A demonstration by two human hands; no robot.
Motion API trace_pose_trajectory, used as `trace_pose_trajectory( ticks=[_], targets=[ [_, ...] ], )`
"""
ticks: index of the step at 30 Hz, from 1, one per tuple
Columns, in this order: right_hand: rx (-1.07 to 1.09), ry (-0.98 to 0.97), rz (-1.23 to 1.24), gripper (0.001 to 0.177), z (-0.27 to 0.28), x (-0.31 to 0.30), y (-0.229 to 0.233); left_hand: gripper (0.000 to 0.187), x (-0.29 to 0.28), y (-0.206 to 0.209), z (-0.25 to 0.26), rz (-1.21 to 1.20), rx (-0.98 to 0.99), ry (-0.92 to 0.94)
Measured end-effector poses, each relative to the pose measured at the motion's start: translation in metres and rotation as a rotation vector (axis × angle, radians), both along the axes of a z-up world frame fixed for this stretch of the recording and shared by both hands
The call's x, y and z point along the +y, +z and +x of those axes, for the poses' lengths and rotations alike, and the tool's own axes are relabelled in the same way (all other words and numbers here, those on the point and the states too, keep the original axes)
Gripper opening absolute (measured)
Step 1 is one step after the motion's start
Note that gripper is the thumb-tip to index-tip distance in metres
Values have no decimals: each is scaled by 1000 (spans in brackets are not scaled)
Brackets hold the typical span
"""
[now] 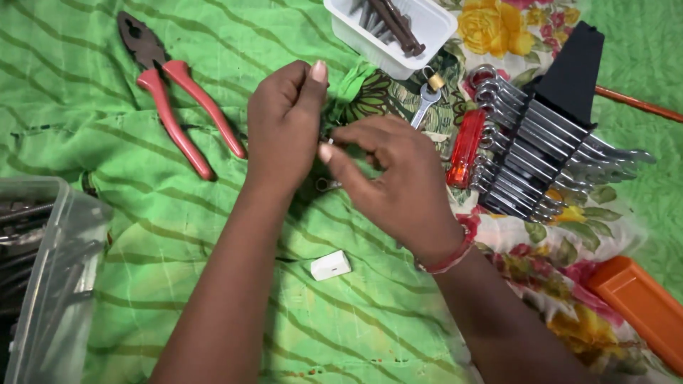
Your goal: The person uses pliers and a wrench to disassemble a small metal lock. They remove the internal components and place them into a white container. The person then picks up a bolt and a nut, threads them together, and places them back into the container.
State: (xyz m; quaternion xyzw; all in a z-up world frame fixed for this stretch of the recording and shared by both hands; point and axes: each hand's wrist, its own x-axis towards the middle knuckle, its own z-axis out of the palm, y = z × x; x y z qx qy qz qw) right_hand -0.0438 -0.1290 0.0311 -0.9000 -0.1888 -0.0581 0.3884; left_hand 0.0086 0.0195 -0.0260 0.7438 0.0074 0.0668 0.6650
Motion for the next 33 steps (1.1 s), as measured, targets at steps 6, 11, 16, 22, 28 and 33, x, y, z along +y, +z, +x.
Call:
trace_pose_trajectory(
  ticks=[6,11,16,22,28,33],
  targets=[
    [-79,-10,37,11,3,-3,-3,45,-7,-2,-1,-26,39,25],
    [-51,-75,-9,17,2,-6,-5,45,-9,-8,1,-72,137,72],
    [213,-164,316,19,13,-18,-9,41,-3,-5,5,-480,353,37],
    [658,-313,790,12,29,-34,-10,34,15,-3,10,-1044,471,152],
    [93,-77,-144,16,17,-5,-19,35,20,-13,10,-1286,410,97],
    [-1,-66,-246,15,20,6,-16,35,23,-11,11,-1301,424,80]
  ],
)
